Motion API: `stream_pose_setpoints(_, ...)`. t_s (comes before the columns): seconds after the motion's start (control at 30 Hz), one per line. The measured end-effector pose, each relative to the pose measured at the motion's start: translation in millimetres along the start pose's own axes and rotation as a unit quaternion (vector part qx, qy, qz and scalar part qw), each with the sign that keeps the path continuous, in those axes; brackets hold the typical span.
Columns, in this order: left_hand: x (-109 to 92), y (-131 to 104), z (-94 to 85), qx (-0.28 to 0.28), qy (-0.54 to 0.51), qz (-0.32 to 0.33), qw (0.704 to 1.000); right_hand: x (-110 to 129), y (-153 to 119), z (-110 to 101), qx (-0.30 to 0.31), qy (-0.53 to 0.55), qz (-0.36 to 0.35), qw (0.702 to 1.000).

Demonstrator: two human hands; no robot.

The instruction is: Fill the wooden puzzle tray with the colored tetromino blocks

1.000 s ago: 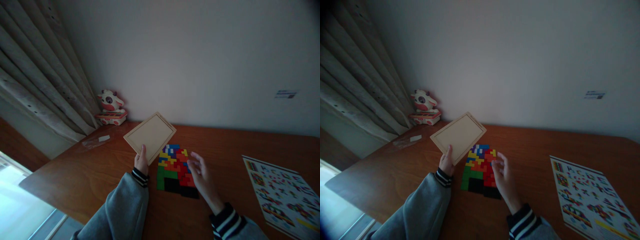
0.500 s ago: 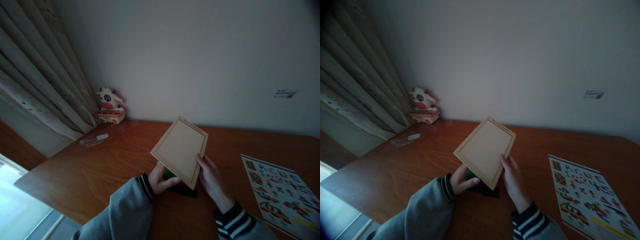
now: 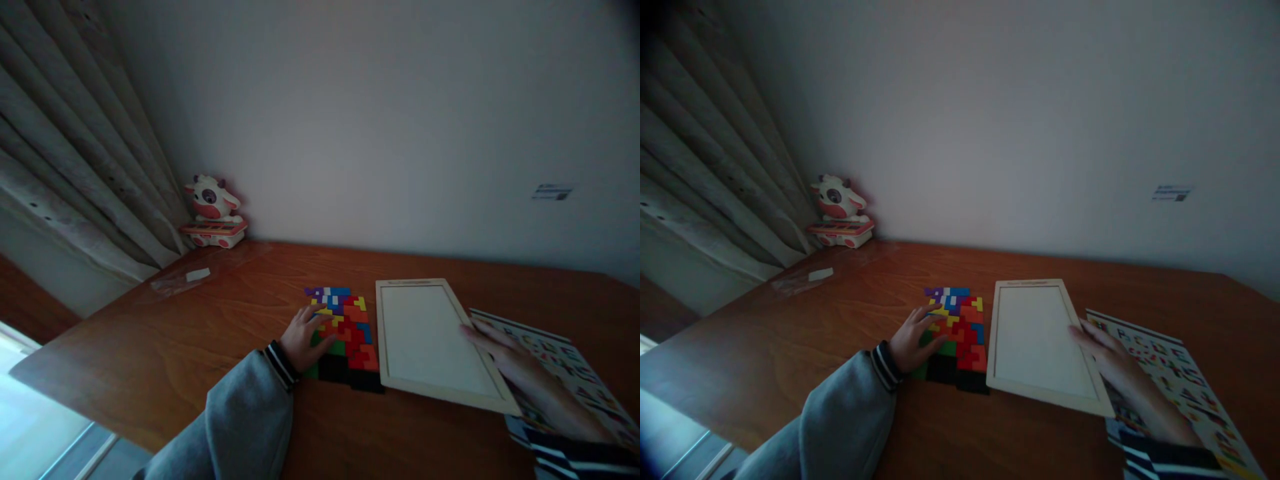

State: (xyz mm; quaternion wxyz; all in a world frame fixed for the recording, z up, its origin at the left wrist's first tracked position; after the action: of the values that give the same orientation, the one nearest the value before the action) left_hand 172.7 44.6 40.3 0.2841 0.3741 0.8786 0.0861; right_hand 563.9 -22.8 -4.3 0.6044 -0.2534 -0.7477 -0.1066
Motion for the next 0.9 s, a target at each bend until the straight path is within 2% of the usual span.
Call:
stream_pose_setpoints(0.1, 4.8, 0.8, -1.1, -0.005, -0.009, -0.008, 1.0, -4.3, 1.6, -6.4, 0.021, -0.034, -0.009, 0.999)
stream_pose_setpoints(0.23, 9.3, 2.3, -2.6, -0.011, -0.012, -0.006, 1.0, -13.9, 6.1, -4.5, 0.055, -0.05, -0.003, 0.997)
stream_pose_setpoints(0.47, 17.7, 1.6, 2.2, 0.01, 0.01, -0.017, 1.0, -24.1, 5.3, 21.5, 0.14, -0.087, -0.02, 0.986)
stream_pose_setpoints(0.73, 21.7, 1.9, 13.0, 0.037, 0.043, -0.014, 0.998, -39.7, -14.2, 61.0, 0.271, -0.135, 0.004, 0.953)
stream_pose_setpoints(0.83, 24.2, 2.0, 12.8, 0.046, 0.054, -0.01, 0.997, -35.4, -19.1, 65.5, 0.294, -0.131, 0.0, 0.947)
stream_pose_setpoints(0.9, 25.8, 1.0, 11.6, 0.047, 0.057, -0.002, 0.997, -30.0, -17.4, 59.4, 0.283, -0.13, 0.0, 0.95)
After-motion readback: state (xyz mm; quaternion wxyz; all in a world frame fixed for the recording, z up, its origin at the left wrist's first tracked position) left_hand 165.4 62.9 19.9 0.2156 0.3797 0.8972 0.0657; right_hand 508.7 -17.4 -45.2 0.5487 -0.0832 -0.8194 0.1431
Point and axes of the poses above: each hand's wrist, its own y-axis towards the middle knuckle, its own z-axis out of the palm, x = y × z, the point moved 10 cm from there along y, towards the middle knuckle, and after that the axes turned 6 degrees about x, right-handed, at the moved point
